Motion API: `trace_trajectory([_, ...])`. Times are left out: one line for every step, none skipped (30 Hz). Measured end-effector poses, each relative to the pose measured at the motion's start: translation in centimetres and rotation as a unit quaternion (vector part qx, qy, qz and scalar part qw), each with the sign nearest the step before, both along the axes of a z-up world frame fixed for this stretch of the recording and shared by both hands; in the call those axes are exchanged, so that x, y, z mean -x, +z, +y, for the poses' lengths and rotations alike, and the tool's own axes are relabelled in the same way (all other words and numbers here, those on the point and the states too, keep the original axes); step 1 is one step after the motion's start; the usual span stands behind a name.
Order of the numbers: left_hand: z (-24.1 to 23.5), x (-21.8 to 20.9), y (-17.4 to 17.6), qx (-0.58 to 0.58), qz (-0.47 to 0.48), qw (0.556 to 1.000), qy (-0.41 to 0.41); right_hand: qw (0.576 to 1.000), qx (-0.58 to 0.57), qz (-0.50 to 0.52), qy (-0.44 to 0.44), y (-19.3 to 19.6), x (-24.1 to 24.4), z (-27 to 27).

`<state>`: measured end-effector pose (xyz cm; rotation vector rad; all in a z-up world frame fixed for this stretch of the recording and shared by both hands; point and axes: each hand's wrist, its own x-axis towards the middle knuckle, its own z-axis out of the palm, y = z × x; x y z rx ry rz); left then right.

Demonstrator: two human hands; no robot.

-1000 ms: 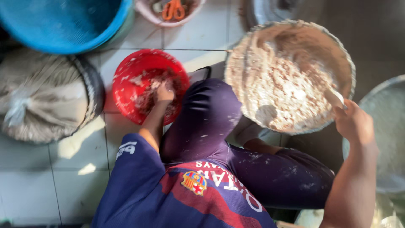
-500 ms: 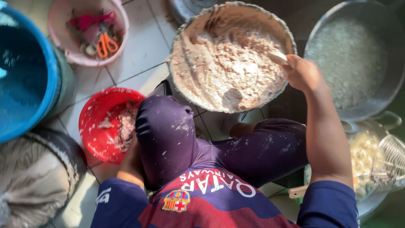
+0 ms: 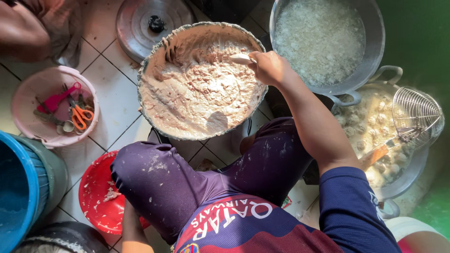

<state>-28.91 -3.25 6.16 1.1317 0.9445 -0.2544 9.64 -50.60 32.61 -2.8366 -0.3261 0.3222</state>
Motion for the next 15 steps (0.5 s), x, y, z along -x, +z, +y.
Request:
trace_trajectory([0.7, 0.5, 0.5, 0.009, -0.009, 1.0, 0.007, 1.0, -0.009, -0.009, 0.003, 0.1, 0.0, 0.1])
trace_trajectory([1.4, 1.0, 1.3, 0.005, -0.023, 1.0, 0.014, 1.0, -0.017, -0.016, 0.007, 0.2, -0.1, 0.2])
trace_trajectory([2.2, 1.2, 2.1, 0.001, -0.04, 0.999, 0.017, 0.999, -0.038, -0.022, 0.018, 0.2, -0.2, 0.3])
trace_trajectory([3.2, 1.3, 3.0, -0.005, -0.056, 0.998, 0.02, 0.998, -0.058, -0.027, 0.028, 0.3, -0.3, 0.2])
trace_trajectory([4.3, 1.0, 4.1, -0.014, -0.071, 0.997, 0.02, 0.996, -0.078, -0.033, 0.037, 0.3, -0.4, 0.2])
trace_trajectory([5.5, 0.4, 5.6, -0.032, -0.086, 0.996, 0.015, 0.994, -0.096, -0.046, 0.037, 0.4, -0.4, 0.2])
trace_trajectory([7.0, -0.9, 7.5, 0.005, -0.085, 0.996, 0.035, 0.991, -0.114, -0.059, 0.037, 0.5, -0.6, 0.4])
trace_trajectory([7.7, -2.2, 9.4, 0.042, -0.085, 0.994, 0.057, 0.988, -0.132, -0.072, 0.039, 0.6, -0.8, 0.8])
trace_trajectory([7.9, -3.3, 11.6, 0.001, -0.084, 0.995, 0.049, 0.99, -0.134, -0.038, 0.012, 0.8, -0.8, 1.1])
trace_trajectory([8.5, -4.6, 14.3, -0.041, -0.083, 0.995, 0.044, 0.991, -0.135, -0.004, -0.013, 1.2, -0.9, 1.5])
trace_trajectory([8.6, -5.9, 17.0, -0.051, -0.12, 0.991, 0.033, 0.989, -0.136, 0.03, -0.038, 1.7, -0.9, 2.0])
trace_trajectory([8.6, -7.6, 19.7, -0.061, -0.156, 0.986, 0.023, 0.981, -0.181, 0.053, -0.046, 2.2, -0.8, 2.5])
trace_trajectory([8.4, -9.5, 22.4, -0.046, -0.203, 0.978, 0.006, 0.97, -0.225, 0.076, -0.054, 2.8, -0.8, 3.0])
trace_trajectory([7.8, -11.3, 25.0, -0.031, -0.25, 0.968, -0.011, 0.956, -0.269, 0.098, -0.061, 3.4, -0.6, 3.4])
trace_trajectory([6.8, -13.2, 27.4, 0.016, -0.307, 0.951, -0.044, 0.928, -0.346, 0.135, -0.039, 4.1, -0.4, 4.0])
